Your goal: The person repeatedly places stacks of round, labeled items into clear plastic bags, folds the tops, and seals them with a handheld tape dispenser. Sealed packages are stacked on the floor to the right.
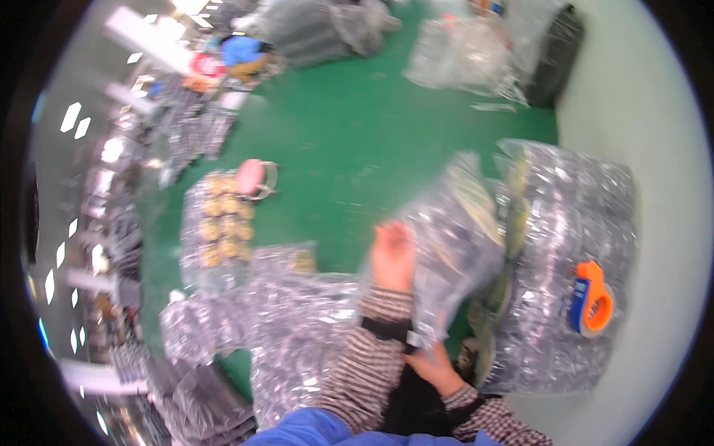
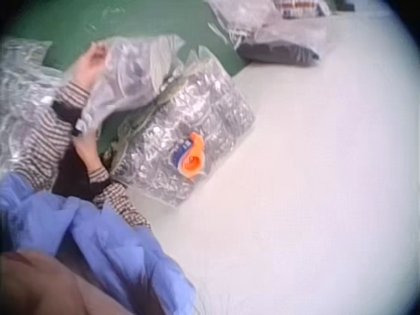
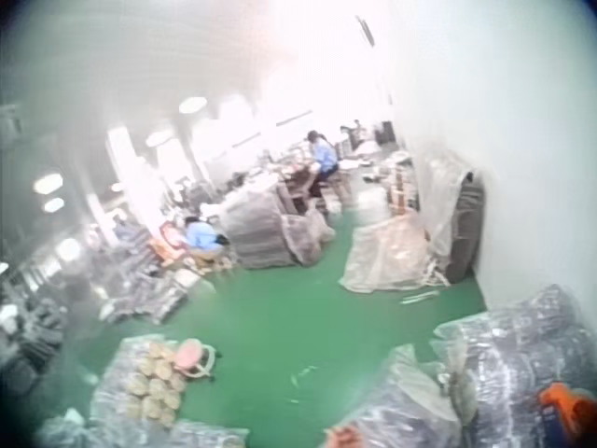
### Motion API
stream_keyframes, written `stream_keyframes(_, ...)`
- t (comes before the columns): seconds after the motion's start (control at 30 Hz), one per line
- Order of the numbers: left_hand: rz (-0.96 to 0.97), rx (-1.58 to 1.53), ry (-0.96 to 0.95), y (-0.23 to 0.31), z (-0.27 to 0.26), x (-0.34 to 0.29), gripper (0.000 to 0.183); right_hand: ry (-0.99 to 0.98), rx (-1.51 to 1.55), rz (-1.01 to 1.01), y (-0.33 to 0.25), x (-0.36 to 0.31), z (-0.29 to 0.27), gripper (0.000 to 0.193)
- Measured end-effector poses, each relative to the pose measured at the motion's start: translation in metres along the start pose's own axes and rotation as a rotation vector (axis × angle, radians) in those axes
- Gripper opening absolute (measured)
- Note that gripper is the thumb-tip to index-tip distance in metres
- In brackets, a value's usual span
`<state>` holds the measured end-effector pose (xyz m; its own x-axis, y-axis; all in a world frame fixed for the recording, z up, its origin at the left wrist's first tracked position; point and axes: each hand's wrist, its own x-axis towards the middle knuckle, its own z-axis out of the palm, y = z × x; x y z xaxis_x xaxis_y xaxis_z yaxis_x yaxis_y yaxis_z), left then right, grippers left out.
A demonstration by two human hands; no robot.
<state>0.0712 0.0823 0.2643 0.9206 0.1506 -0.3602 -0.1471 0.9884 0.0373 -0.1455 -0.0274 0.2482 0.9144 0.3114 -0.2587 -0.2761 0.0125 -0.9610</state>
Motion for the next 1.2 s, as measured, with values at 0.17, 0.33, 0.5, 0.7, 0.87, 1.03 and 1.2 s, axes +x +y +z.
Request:
stream_keyframes(0.17,-0.029,-0.295,0.154,-0.007,-0.042,-0.075,0.022,-0.179,0.378,0.286,-0.080,-0.094,-0.042,0.072)
stream_keyframes(0.33,0.032,-0.063,0.211,0.015,-0.056,-0.129,0.022,-0.240,0.140,0.026,-0.105,-0.179,-0.139,0.020)
stream_keyframes(0.5,0.197,2.329,-0.160,0.025,-0.046,-0.254,0.090,-0.124,1.126,0.426,-0.144,-0.171,-0.111,0.070)
stream_keyframes(0.7,-0.752,2.917,0.288,0.055,-0.091,-0.436,0.093,-0.197,0.778,0.472,-0.093,-0.154,-0.074,0.061)
stream_keyframes(0.87,-0.183,2.497,-0.149,0.193,-0.234,-0.445,0.040,-0.136,0.397,0.395,-0.097,-0.144,-0.087,0.059)
stream_keyframes(1.03,-0.377,1.731,0.386,0.211,0.021,-0.512,0.028,0.063,0.096,0.169,-0.145,-0.117,-0.081,0.064)
stream_keyframes(1.2,-0.528,1.652,0.171,0.206,-0.007,-0.495,0.019,0.178,-0.727,-0.056,-0.111,-0.126,-0.081,0.081)
